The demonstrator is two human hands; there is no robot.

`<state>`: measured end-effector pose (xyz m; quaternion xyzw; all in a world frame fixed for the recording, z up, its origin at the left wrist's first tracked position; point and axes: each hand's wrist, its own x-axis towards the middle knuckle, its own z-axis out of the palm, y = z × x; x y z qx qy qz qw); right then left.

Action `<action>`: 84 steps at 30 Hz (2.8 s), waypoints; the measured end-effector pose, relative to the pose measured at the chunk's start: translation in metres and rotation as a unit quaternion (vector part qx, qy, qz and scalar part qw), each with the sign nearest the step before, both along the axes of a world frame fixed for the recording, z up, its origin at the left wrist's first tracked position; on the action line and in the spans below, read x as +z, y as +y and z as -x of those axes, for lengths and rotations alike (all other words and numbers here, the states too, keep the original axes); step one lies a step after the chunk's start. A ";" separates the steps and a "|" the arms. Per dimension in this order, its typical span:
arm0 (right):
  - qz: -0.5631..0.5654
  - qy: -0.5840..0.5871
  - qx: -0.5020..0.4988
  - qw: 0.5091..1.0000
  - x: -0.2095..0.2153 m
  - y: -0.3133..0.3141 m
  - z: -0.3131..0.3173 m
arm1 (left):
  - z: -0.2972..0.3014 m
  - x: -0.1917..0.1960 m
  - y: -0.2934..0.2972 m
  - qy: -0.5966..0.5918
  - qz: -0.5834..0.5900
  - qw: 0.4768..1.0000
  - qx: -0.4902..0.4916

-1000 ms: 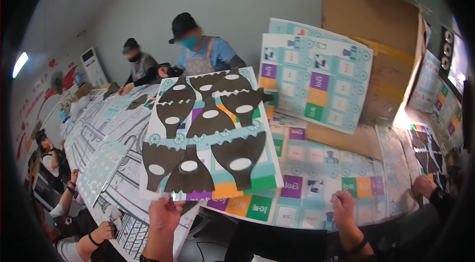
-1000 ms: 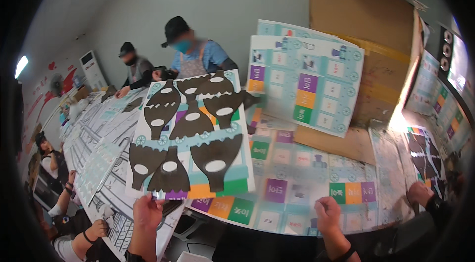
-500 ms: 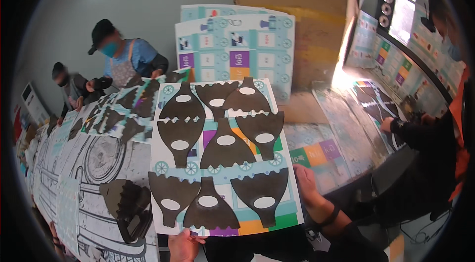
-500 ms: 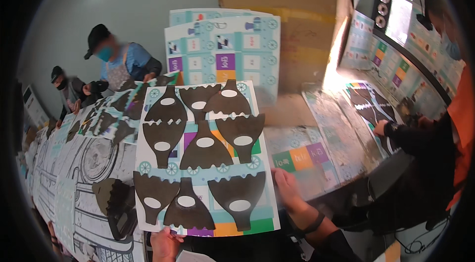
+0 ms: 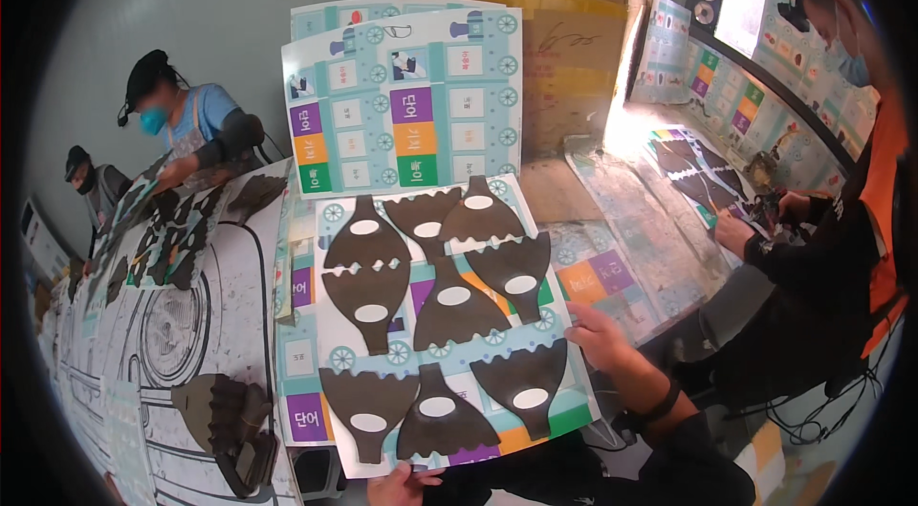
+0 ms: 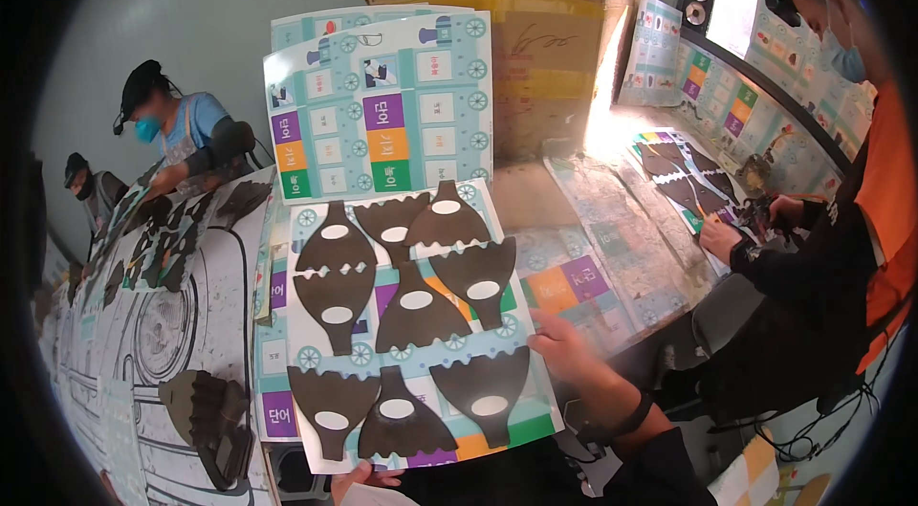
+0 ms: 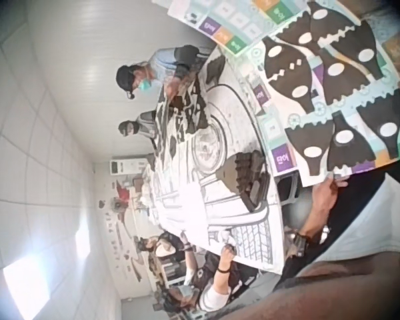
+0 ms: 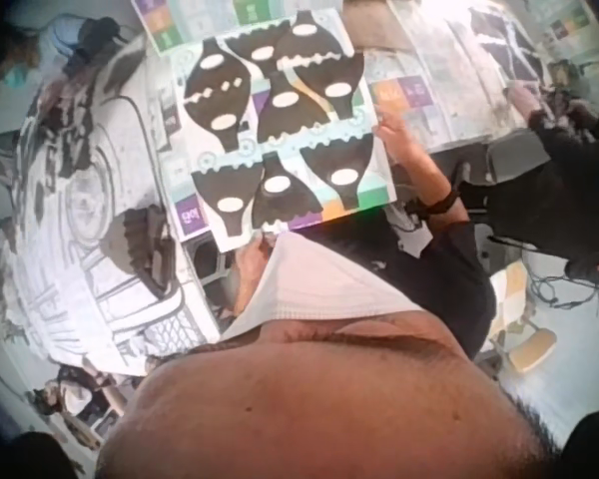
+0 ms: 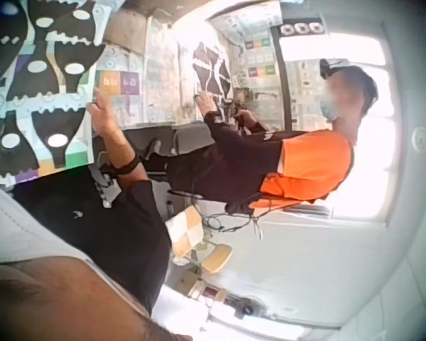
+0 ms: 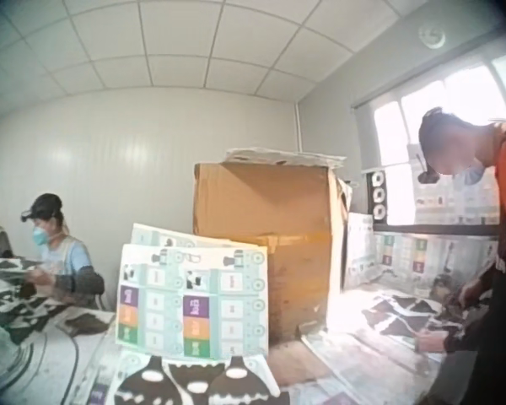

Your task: Sorting and inspecting brown cardboard or leather pattern pieces on a labeled assembly table in a shoe factory.

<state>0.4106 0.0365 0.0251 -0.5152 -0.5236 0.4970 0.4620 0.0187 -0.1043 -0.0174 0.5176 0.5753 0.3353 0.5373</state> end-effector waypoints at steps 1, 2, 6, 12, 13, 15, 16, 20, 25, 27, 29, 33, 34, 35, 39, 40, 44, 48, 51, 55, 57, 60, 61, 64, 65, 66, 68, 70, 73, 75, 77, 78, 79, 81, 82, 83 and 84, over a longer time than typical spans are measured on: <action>0.019 0.003 -0.007 1.000 0.000 -0.002 -0.004 | -0.008 0.000 0.006 -0.203 0.104 0.970 0.089; 0.038 0.006 -0.014 0.999 0.001 -0.003 -0.007 | -0.016 0.003 0.010 -0.393 0.202 0.880 0.173; 0.012 -0.058 -0.025 0.998 0.009 0.000 -0.022 | -0.037 0.019 0.024 -0.333 0.182 0.910 0.170; -0.010 -0.158 -0.071 0.985 -0.012 0.011 -0.054 | -0.030 -0.018 0.017 -0.346 0.152 0.926 -0.010; -0.019 -0.164 -0.057 0.985 -0.005 0.016 -0.053 | -0.024 -0.007 0.016 -0.368 0.105 0.920 -0.081; -0.017 -0.144 -0.057 0.988 -0.010 0.015 -0.061 | -0.016 0.013 0.013 -0.340 0.102 0.927 -0.122; -0.025 -0.145 -0.060 0.987 -0.004 0.020 -0.062 | -0.009 0.017 0.014 -0.311 0.103 0.934 -0.142; 0.015 -0.298 -0.057 0.953 -0.003 0.011 -0.067 | 0.050 0.035 0.011 -0.236 0.161 0.922 -0.262; -0.022 -0.472 -0.061 0.879 0.003 0.037 -0.071 | 0.076 0.059 0.054 -0.307 0.007 0.938 -0.163; -0.016 -0.401 -0.127 0.907 0.031 0.027 -0.044 | 0.059 0.070 0.070 -0.378 -0.119 0.917 -0.043; -0.072 -0.419 -0.156 0.892 0.017 0.028 -0.049 | 0.065 0.047 0.096 -0.304 -0.186 0.931 0.080; -0.142 -0.405 -0.193 0.882 -0.010 0.035 -0.057 | 0.059 0.042 0.143 -0.277 -0.137 0.917 0.251; -0.148 -0.384 -0.200 0.889 -0.019 0.037 -0.057 | 0.060 0.039 0.156 -0.273 -0.132 0.917 0.257; -0.155 -0.374 -0.210 0.890 -0.023 0.036 -0.053 | 0.061 0.035 0.166 -0.284 -0.136 0.910 0.270; -0.181 -0.404 -0.211 0.872 -0.034 0.037 -0.048 | 0.060 0.034 0.202 -0.290 -0.134 0.916 0.242; -0.178 -0.405 -0.207 0.873 -0.037 0.038 -0.047 | 0.060 0.029 0.209 -0.289 -0.130 0.916 0.246; -0.187 -0.436 -0.203 0.857 -0.038 0.037 -0.047 | 0.058 -0.003 0.229 -0.264 -0.112 0.918 0.274; -0.212 -0.436 -0.224 0.846 -0.043 0.048 -0.047 | 0.054 -0.013 0.229 -0.245 -0.155 0.910 0.297; -0.222 -0.445 -0.218 0.840 -0.043 0.055 -0.046 | 0.052 -0.011 0.230 -0.177 -0.200 0.924 0.274; -0.215 -0.435 -0.205 0.850 -0.047 0.062 -0.036 | 0.071 -0.011 0.222 -0.179 -0.212 0.922 0.272; -0.248 -0.436 -0.214 0.838 -0.054 0.062 -0.034 | 0.076 -0.013 0.217 -0.146 -0.180 0.922 0.310; -0.229 -0.461 -0.203 0.833 -0.040 0.042 -0.023 | 0.076 -0.002 0.206 -0.152 -0.161 0.930 0.294; -0.221 -0.464 -0.203 0.834 -0.035 0.033 -0.022 | 0.079 0.003 0.201 -0.153 -0.152 0.939 0.267; -0.220 -0.473 -0.197 0.830 -0.022 0.008 -0.011 | 0.083 0.017 0.184 -0.200 -0.131 0.935 0.261; -0.228 -0.466 -0.190 0.834 -0.019 0.006 -0.006 | 0.085 0.019 0.179 -0.203 -0.135 0.934 0.262; -0.232 -0.462 -0.185 0.836 -0.018 0.003 -0.002 | 0.087 0.021 0.174 -0.209 -0.134 0.933 0.261; -0.237 -0.451 -0.179 0.842 -0.019 -0.001 0.003 | 0.093 0.028 0.164 -0.203 -0.138 0.931 0.270; -0.245 -0.439 -0.177 0.846 -0.022 -0.004 0.003 | 0.096 0.032 0.157 -0.201 -0.137 0.932 0.269; -0.206 -0.457 -0.198 0.842 -0.023 -0.010 0.002 | 0.099 0.030 0.154 -0.198 -0.114 0.940 0.254; -0.214 -0.458 -0.196 0.840 -0.028 -0.012 0.000 | 0.102 0.029 0.151 -0.211 -0.115 0.938 0.249; -0.221 -0.460 -0.198 0.837 -0.026 -0.012 0.001 | 0.102 0.028 0.151 -0.224 -0.115 0.937 0.241; -0.216 -0.460 -0.196 0.839 -0.025 -0.012 0.003 | 0.103 0.027 0.151 -0.218 -0.118 0.938 0.241; -0.209 -0.461 -0.195 0.840 -0.024 -0.014 0.004 | 0.103 0.027 0.150 -0.212 -0.120 0.940 0.239; -0.219 -0.462 -0.195 0.837 -0.027 -0.015 0.004 | 0.104 0.026 0.149 -0.213 -0.124 0.939 0.239; -0.228 -0.463 -0.195 0.834 -0.028 -0.015 0.004 | 0.105 0.026 0.148 -0.213 -0.128 0.939 0.238; -0.230 -0.463 -0.195 0.834 -0.028 -0.015 0.004 | 0.105 0.026 0.147 -0.213 -0.129 0.938 0.239; -0.228 -0.462 -0.192 0.835 -0.027 -0.015 0.005 | 0.106 0.026 0.146 -0.210 -0.129 0.940 0.238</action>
